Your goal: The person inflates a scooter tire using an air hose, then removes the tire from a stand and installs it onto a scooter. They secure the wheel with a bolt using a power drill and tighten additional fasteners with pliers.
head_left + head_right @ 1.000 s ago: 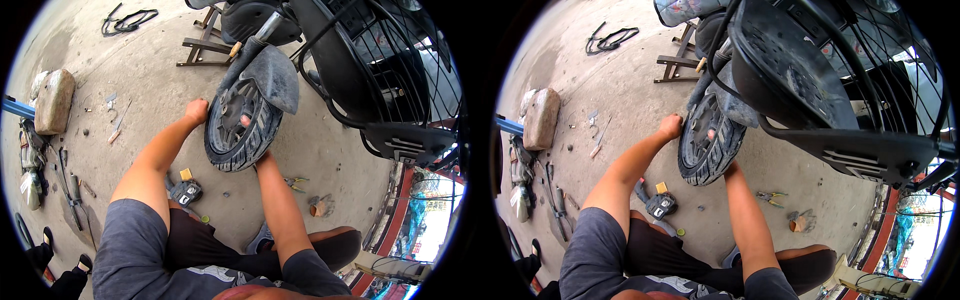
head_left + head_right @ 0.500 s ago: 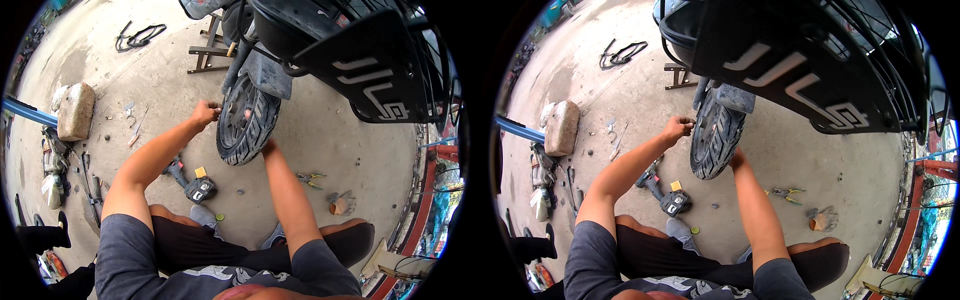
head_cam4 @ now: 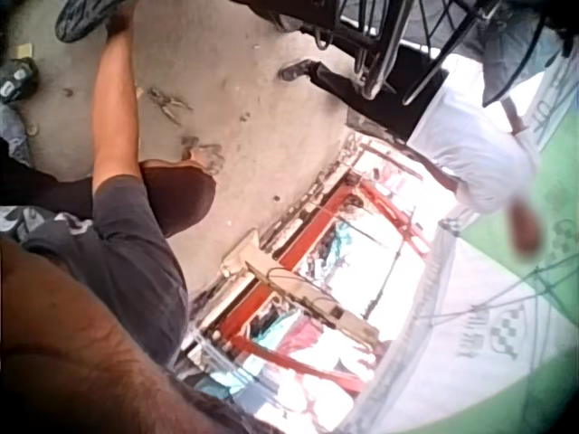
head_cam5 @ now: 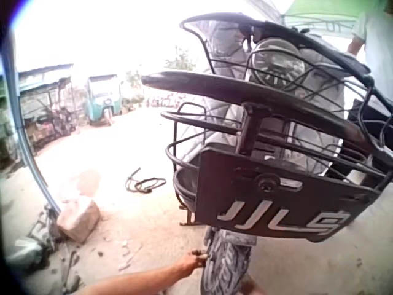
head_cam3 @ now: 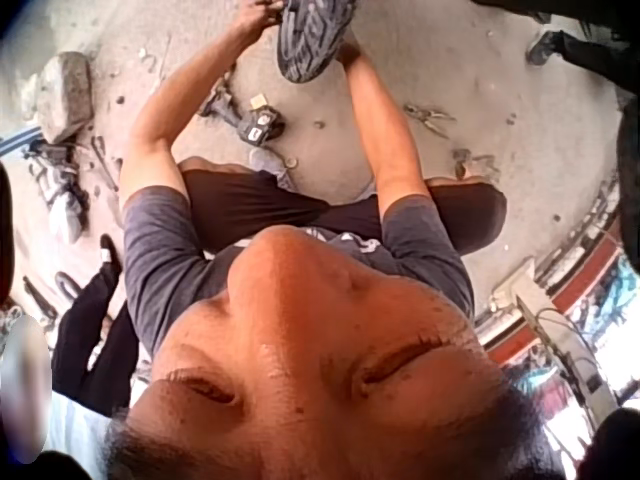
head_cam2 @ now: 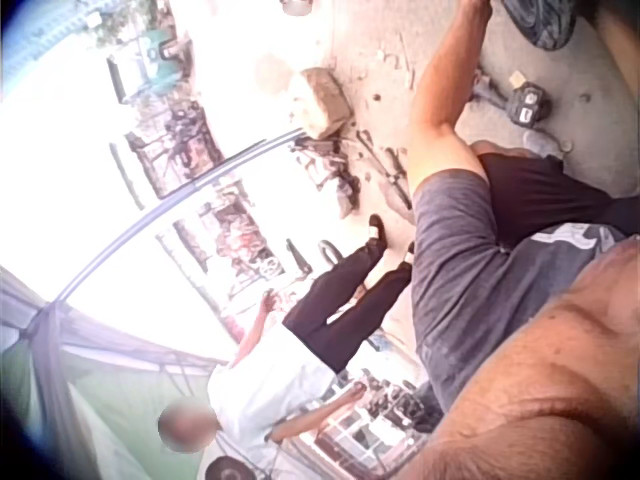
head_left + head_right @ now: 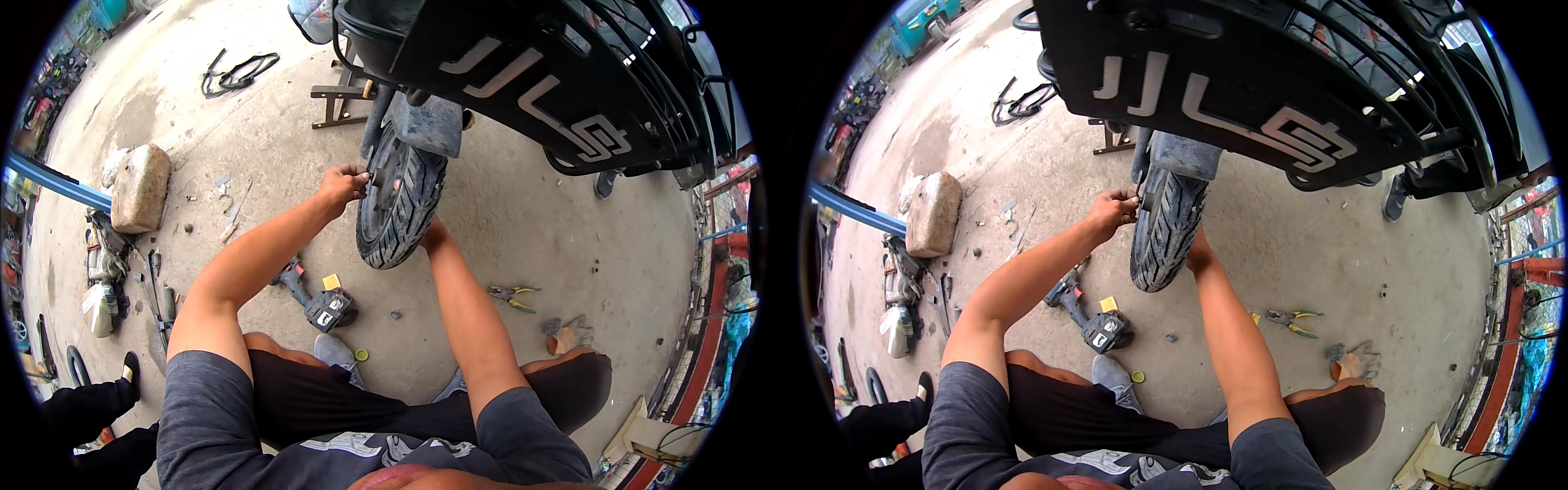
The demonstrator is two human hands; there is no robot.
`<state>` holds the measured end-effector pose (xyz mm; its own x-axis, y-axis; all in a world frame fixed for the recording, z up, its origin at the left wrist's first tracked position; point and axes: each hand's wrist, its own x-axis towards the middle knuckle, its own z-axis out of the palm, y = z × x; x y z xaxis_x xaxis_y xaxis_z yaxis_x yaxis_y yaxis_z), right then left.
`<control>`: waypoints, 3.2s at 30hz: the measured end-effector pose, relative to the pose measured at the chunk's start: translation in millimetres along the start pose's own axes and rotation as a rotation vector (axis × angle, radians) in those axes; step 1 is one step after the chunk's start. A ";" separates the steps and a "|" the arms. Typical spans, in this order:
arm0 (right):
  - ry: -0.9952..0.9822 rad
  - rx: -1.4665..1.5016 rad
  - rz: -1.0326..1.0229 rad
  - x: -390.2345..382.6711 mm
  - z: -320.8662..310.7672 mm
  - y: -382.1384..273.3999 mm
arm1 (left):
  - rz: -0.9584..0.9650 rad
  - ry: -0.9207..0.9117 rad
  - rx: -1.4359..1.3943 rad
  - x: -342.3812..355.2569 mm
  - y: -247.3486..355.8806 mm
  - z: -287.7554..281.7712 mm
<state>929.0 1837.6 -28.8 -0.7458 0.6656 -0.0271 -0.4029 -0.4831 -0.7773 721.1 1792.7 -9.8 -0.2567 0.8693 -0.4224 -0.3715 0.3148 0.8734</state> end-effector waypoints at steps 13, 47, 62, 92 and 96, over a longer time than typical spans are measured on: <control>0.156 -0.066 -0.068 5.7 -12.3 19.8 | -0.019 0.111 0.055 -13.3 13.1 13.8; 0.244 0.229 -0.066 -12.6 -3.7 13.5 | -0.331 0.086 -0.540 18.5 10.6 9.6; 0.283 0.106 -0.041 -18.2 4.5 -5.7 | -0.244 -0.123 -0.330 31.9 -16.0 -28.1; 0.468 0.281 0.044 3.6 22.1 -17.7 | -0.064 -0.088 -0.312 -20.5 25.0 66.9; 0.497 0.288 0.065 2.3 26.7 -25.3 | -0.062 -0.064 -0.274 -20.9 25.5 66.1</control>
<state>923.3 1836.1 7.6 -0.4628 0.7832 -0.4152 -0.5447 -0.6208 -0.5638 775.9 1807.8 37.4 -0.1725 0.8768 -0.4489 -0.6140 0.2607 0.7451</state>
